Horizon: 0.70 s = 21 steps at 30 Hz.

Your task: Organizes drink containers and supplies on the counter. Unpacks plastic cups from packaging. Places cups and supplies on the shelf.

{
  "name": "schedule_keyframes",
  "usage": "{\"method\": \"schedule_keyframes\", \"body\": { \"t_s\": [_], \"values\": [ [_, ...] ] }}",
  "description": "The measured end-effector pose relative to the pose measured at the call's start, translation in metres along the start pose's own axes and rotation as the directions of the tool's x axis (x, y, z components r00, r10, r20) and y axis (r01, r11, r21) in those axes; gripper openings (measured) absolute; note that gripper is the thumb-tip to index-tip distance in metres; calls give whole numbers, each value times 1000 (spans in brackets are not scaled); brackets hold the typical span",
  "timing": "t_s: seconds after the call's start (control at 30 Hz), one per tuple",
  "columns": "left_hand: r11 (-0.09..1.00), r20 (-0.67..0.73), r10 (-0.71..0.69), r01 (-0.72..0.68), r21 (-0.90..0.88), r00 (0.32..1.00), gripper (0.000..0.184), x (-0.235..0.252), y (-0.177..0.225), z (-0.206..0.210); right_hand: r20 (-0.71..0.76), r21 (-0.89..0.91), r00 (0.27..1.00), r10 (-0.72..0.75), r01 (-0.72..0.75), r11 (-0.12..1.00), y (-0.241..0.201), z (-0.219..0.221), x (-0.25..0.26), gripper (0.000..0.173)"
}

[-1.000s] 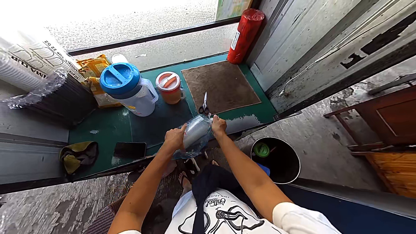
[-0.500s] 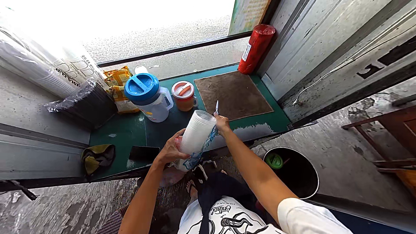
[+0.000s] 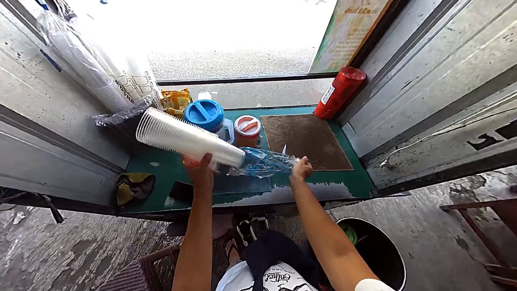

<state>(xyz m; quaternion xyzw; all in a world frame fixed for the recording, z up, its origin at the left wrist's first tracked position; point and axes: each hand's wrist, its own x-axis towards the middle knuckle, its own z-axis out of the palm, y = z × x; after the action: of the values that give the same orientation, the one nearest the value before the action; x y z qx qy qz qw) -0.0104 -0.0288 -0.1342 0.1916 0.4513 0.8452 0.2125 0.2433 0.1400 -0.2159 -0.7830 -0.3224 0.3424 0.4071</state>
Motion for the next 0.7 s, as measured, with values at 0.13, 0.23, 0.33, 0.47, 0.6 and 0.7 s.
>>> {"method": "schedule_keyframes", "body": {
  "t_s": [0.13, 0.23, 0.33, 0.47, 0.6, 0.7],
  "values": [
    [995, -187, 24, -42, -92, 982, 56, 6, 14, -15, 299, -233, 938, -178, 252, 939, 23, 0, 0, 44],
    [992, -214, 3, -30, -123, 977, 63, -4, 24, -19, 491, -337, 825, -282, 478, 811, 23, -12, -19, 53],
    [993, -196, -89, 72, -96, 977, 70, -27, 26, -5, 623, 0, 660, -421, 538, 843, -8, -38, -66, 79],
    [980, 25, -173, 174, -93, 985, 95, -56, 7, 28, 886, 461, 183, -426, -243, 854, -45, -63, -130, 102],
    [981, 252, -182, 157, 113, 951, 100, -48, -1, 51, 861, 479, 427, -275, -505, 717, -44, -54, -129, 52],
    [926, 445, -236, 61, 373, 864, 94, -29, 11, 64, 851, 514, 463, -248, -642, 569, -39, -48, -105, 39]
  ]
}}
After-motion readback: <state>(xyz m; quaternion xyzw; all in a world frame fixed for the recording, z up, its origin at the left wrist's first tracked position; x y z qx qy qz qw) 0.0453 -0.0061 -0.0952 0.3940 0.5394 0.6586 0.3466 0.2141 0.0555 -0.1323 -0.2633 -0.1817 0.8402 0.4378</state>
